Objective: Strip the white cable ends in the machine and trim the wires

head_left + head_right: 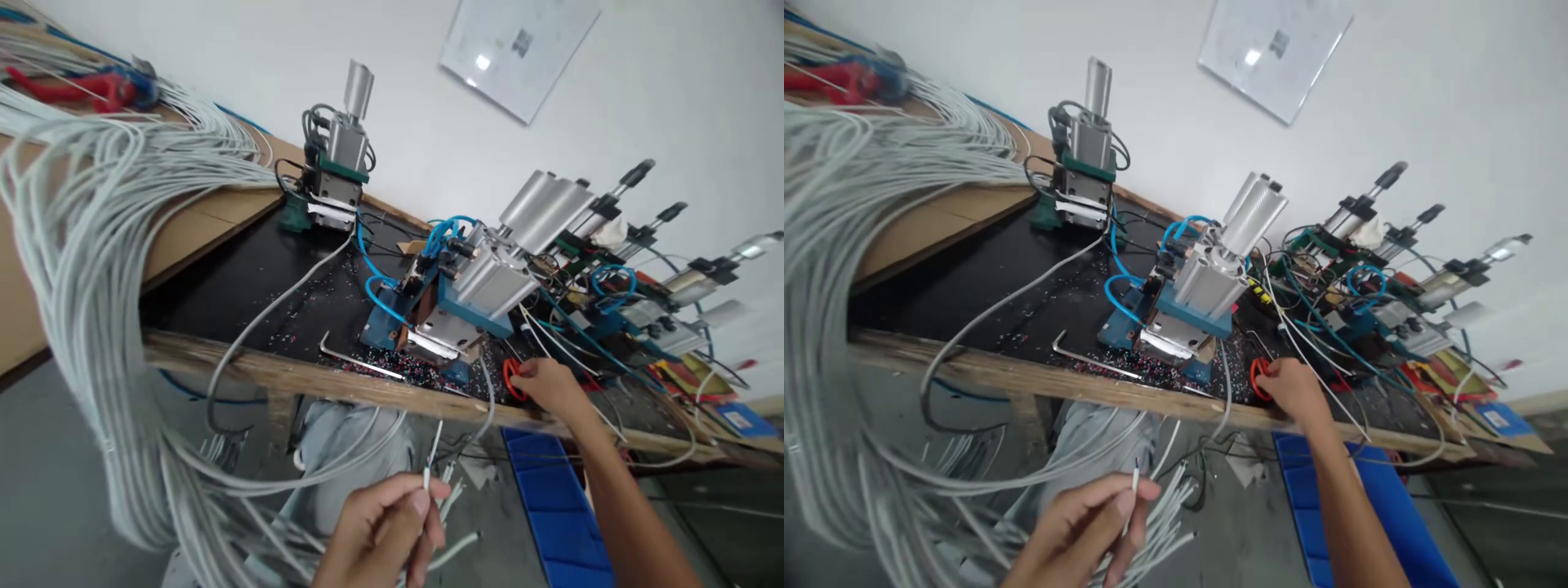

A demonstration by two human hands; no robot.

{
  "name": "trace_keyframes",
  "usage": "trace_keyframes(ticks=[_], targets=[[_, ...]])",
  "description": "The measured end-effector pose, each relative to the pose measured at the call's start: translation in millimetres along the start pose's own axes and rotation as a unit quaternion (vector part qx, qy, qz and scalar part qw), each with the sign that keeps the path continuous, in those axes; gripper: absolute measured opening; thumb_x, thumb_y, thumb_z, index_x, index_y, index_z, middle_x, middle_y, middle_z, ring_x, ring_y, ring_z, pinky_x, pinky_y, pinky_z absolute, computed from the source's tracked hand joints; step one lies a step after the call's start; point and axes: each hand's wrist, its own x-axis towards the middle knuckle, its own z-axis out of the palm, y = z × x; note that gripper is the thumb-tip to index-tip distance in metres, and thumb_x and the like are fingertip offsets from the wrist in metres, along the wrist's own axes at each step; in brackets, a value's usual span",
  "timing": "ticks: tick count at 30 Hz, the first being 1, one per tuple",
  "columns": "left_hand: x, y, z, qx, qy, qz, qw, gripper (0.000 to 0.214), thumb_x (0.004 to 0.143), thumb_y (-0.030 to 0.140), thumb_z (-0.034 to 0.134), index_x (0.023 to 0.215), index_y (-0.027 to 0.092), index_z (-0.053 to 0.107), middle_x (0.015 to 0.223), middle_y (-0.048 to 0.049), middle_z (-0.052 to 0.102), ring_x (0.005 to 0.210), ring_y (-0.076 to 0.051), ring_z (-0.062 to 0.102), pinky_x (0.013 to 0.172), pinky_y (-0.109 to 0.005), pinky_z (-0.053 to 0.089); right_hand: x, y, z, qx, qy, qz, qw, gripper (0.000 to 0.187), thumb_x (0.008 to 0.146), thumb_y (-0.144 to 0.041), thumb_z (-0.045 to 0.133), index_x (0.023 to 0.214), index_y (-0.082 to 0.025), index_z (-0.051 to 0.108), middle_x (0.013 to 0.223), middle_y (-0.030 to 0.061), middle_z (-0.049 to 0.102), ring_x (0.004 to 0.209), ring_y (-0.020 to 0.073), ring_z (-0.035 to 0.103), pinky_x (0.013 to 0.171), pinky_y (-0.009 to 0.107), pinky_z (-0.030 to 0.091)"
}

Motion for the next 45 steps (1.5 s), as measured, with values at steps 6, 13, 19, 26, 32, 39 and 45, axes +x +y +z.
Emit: trace_keyframes(ticks=[6,13,19,26,32,39,45], targets=[[-6,7,-0.9,-0.008,-0.012,-0.009,1.000,0.044,0.080,0.060,0.085,0.094,0.019,0.082,0.067,-0.0004,0.071,0.046,-0.003,0.043,0.050,-0.020,0.027,-75,-9,-21,0.263,0.097,-0.057,0.958,0.032,0.083,-0.056,0.070,0.090,-0.025,0.068,0.087,0.0081,0.075,0.082,0.0256,0.073,0.075,0.039,0.061],[-20,10,9.0,0.130,0.031,-0.005,0.991,0.049,0.082,0.069,0.078,0.093,0.022,0.085,0.058,0.0015,0.063,0.052,-0.008,0.035,0.056,-0.024,0.026,-188,-53,1,0.345,-0.077,-0.142,0.925,0.026,0.087,-0.046,0.078,0.079,-0.024,0.067,0.070,-0.0003,0.065,0.059,0.0134,0.061,0.052,0.020,0.049],[-27,16,18.6,0.179,0.053,0.002,0.982,0.027,0.089,0.045,0.073,0.087,0.021,0.084,0.058,0.0020,0.061,0.057,-0.012,0.047,0.058,-0.026,0.030,-214,-54,24,0.329,-0.113,-0.188,0.919,0.025,0.088,-0.047,0.075,0.090,-0.025,0.062,0.074,-0.0039,0.060,0.065,0.0133,0.058,0.061,0.021,0.050],[-26,17,15.0,0.220,0.029,0.024,0.975,0.029,0.092,0.043,0.065,0.081,0.021,0.079,0.063,0.0020,0.064,0.062,-0.014,0.054,0.062,-0.026,0.035,-215,-62,23,0.181,-0.058,-0.259,0.947,0.015,0.089,-0.029,0.071,0.087,-0.026,0.056,0.070,-0.0064,0.059,0.059,0.0109,0.058,0.056,0.018,0.051],[-26,16,14.0,0.234,0.020,0.032,0.972,0.028,0.094,0.041,0.063,0.080,0.021,0.077,0.065,0.0021,0.063,0.065,-0.015,0.056,0.064,-0.026,0.039,-218,-70,20,0.160,-0.033,-0.244,0.956,0.016,0.087,-0.028,0.070,0.084,-0.026,0.055,0.067,-0.0070,0.059,0.057,0.0109,0.058,0.054,0.018,0.051],[-24,16,15.3,0.250,0.020,0.053,0.967,0.024,0.094,0.037,0.065,0.080,0.022,0.078,0.065,0.0016,0.064,0.065,-0.016,0.058,0.064,-0.027,0.041,-220,-73,15,0.120,-0.010,-0.248,0.961,0.020,0.093,-0.036,0.067,0.082,-0.026,0.054,0.064,-0.0070,0.057,0.052,0.0108,0.057,0.049,0.020,0.049],[-22,11,10.2,0.268,-0.018,0.080,0.960,0.027,0.098,0.038,0.061,0.082,0.023,0.077,0.067,0.0005,0.066,0.063,-0.016,0.057,0.060,-0.027,0.040,-223,-75,10,0.086,0.005,-0.252,0.964,0.021,0.096,-0.038,0.066,0.084,-0.026,0.054,0.062,-0.0072,0.058,0.050,0.0109,0.058,0.047,0.021,0.049]])
